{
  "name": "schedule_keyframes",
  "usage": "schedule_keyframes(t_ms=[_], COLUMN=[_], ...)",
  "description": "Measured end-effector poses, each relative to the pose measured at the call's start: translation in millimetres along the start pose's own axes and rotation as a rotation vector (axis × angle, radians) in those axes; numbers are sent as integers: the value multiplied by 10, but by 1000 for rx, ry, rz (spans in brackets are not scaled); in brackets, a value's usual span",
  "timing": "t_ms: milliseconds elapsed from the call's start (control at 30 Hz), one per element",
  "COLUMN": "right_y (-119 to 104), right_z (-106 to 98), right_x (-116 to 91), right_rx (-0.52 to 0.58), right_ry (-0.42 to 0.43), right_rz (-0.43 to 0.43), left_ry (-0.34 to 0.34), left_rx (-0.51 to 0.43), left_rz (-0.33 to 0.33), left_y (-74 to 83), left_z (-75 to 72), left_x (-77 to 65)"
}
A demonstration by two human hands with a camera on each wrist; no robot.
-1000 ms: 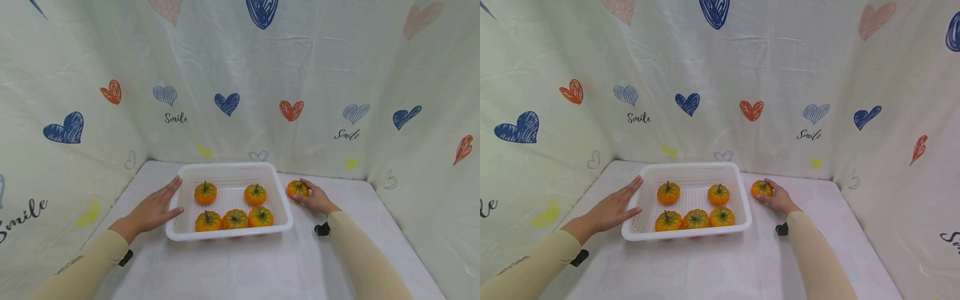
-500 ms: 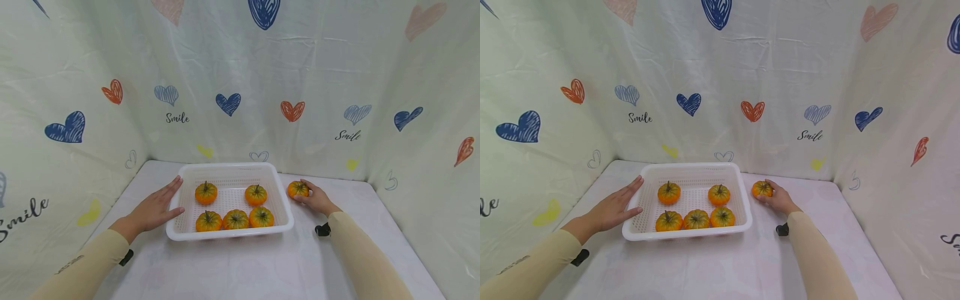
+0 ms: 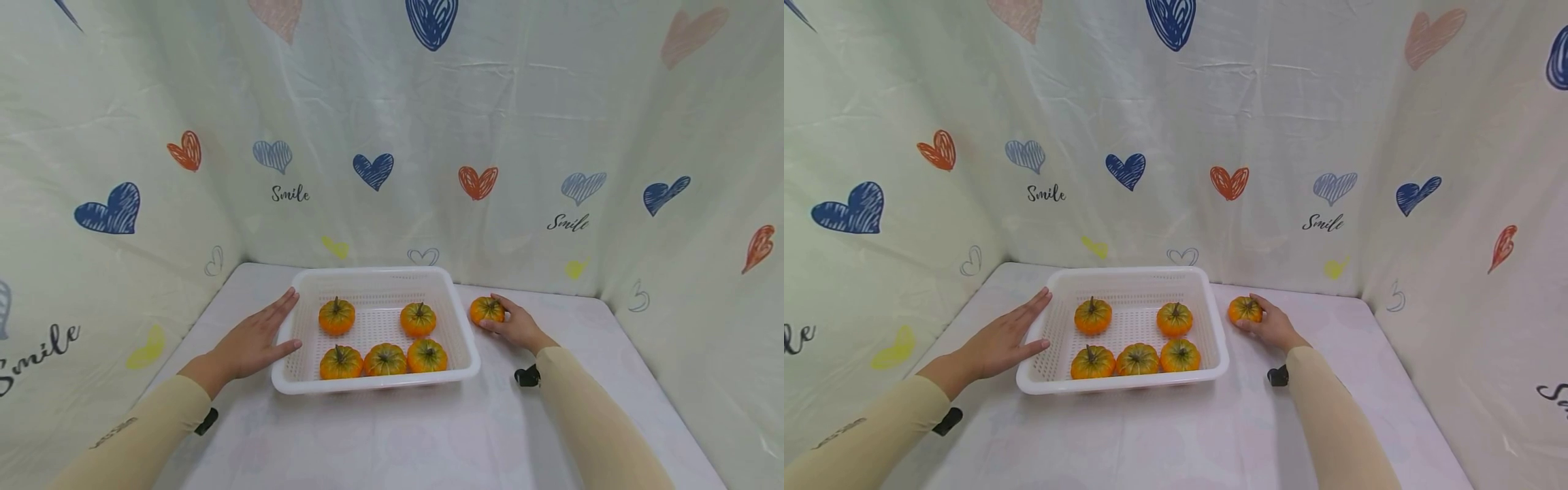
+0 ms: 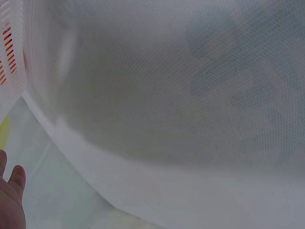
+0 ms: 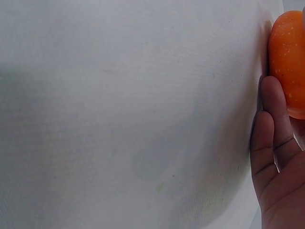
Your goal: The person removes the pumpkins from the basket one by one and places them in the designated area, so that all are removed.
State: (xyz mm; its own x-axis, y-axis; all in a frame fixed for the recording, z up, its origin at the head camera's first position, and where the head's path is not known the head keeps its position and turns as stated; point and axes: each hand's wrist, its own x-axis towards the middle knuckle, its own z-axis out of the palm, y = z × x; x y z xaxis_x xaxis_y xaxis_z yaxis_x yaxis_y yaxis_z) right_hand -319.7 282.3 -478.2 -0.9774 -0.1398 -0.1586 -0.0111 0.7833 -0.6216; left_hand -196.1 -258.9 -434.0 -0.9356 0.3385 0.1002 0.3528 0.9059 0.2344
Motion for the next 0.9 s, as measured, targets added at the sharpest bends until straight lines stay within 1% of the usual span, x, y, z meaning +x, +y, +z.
schedule_keyframes(t_ms=[167,400,733,900], right_y=[-2,-2,2,-3], right_z=[6,10,13,13], right_x=[-9,-16,-11,-13], right_rx=[5,8,4,12], right_ry=[-3,3,-3,4], right_rz=[15,7,60,54], left_ry=[2,11,15,24], left_rx=[-2,-5,-4,-8], left_rz=[5,8,9,9], left_y=[6,26,24,27], left_z=[-2,-26,-24,-23], left_x=[-2,-15,-18,-15])
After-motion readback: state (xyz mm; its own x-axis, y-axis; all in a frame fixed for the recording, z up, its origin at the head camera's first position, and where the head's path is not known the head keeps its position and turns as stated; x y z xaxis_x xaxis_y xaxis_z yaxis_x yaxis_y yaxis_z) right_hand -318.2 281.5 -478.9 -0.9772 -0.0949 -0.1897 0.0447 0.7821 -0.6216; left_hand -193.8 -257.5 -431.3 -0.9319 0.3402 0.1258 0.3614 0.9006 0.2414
